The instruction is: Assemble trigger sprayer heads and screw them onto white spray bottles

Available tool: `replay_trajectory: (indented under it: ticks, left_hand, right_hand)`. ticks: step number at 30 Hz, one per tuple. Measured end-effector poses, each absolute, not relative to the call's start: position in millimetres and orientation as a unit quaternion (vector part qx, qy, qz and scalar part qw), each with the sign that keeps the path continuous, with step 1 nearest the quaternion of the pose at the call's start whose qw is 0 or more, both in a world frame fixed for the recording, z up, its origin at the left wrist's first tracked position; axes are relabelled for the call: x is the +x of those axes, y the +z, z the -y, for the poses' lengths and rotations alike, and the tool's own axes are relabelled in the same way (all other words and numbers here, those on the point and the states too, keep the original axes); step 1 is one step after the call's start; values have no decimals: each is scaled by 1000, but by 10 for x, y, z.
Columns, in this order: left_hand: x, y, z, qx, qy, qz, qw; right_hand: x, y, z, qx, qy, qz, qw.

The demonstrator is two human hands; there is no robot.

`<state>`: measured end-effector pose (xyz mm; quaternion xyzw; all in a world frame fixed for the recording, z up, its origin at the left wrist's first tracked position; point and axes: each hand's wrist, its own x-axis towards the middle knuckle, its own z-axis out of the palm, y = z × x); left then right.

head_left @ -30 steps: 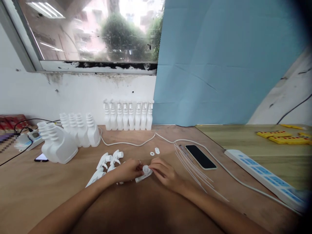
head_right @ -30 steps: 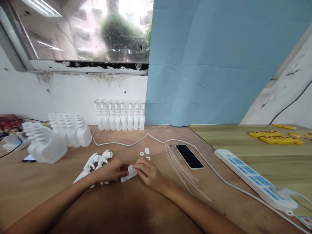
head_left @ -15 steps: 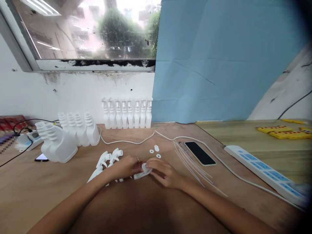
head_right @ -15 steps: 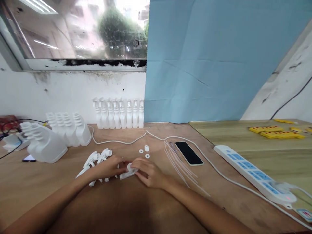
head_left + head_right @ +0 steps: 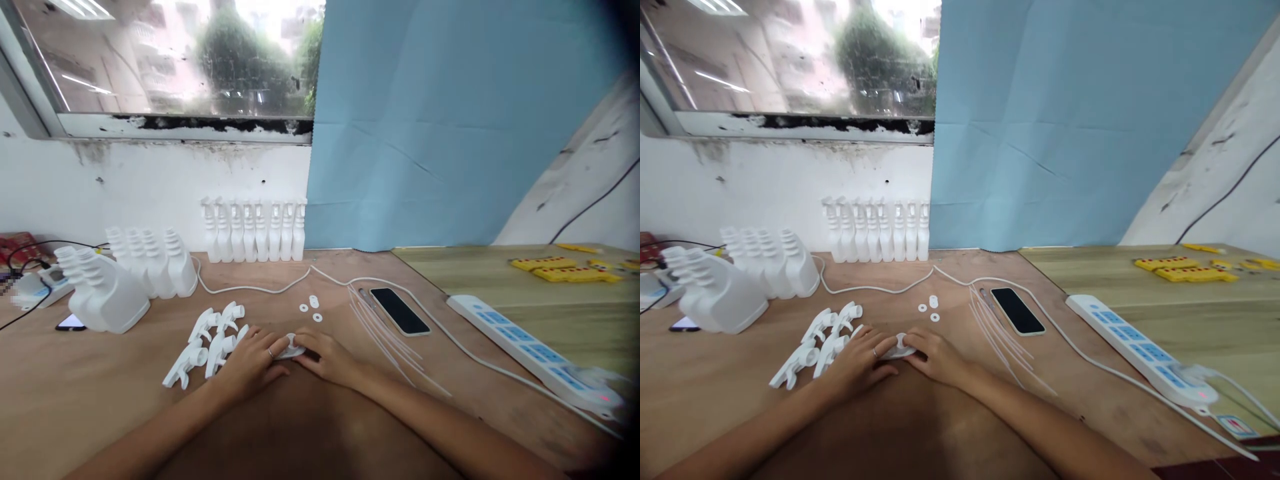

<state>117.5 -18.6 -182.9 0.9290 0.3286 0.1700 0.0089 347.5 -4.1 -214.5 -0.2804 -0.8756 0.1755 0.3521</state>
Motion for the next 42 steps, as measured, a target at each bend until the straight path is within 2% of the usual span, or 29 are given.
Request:
replay_trajectory:
  ticks: [15, 21, 25, 27, 29, 31, 36, 42]
  left_hand:
    - [1145, -1875, 120, 934, 216, -286, -3]
    - [1131, -1898, 133, 929, 220, -298, -1]
    - [1130, -1919, 161, 910, 224, -345, 51]
    - [1138, -1921, 170, 908, 225, -347, 68]
    - [1148, -1916, 173, 912, 221, -339, 69]
    - [1156, -1904, 171, 914, 228, -331, 65]
    - [1161, -1856, 165, 913, 239, -328, 49]
    - [1154, -1877, 185, 909, 251, -330, 40]
  right_hand:
    - [3429, -2120, 70, -250, 142, 886, 363]
    - [3513, -1967, 51, -264, 144, 895, 331]
    - [3780, -1737, -116, -388, 113, 848, 342]
    - [3977, -1633, -229, -490, 59, 830, 260]
    - [4188, -1569, -329, -602, 11, 787, 133]
    - [4385, -1561, -408, -647, 14, 758, 81]
    - [4684, -1727, -574, -654, 94, 749, 52]
    - [4751, -1849, -675, -678, 116, 719, 99]
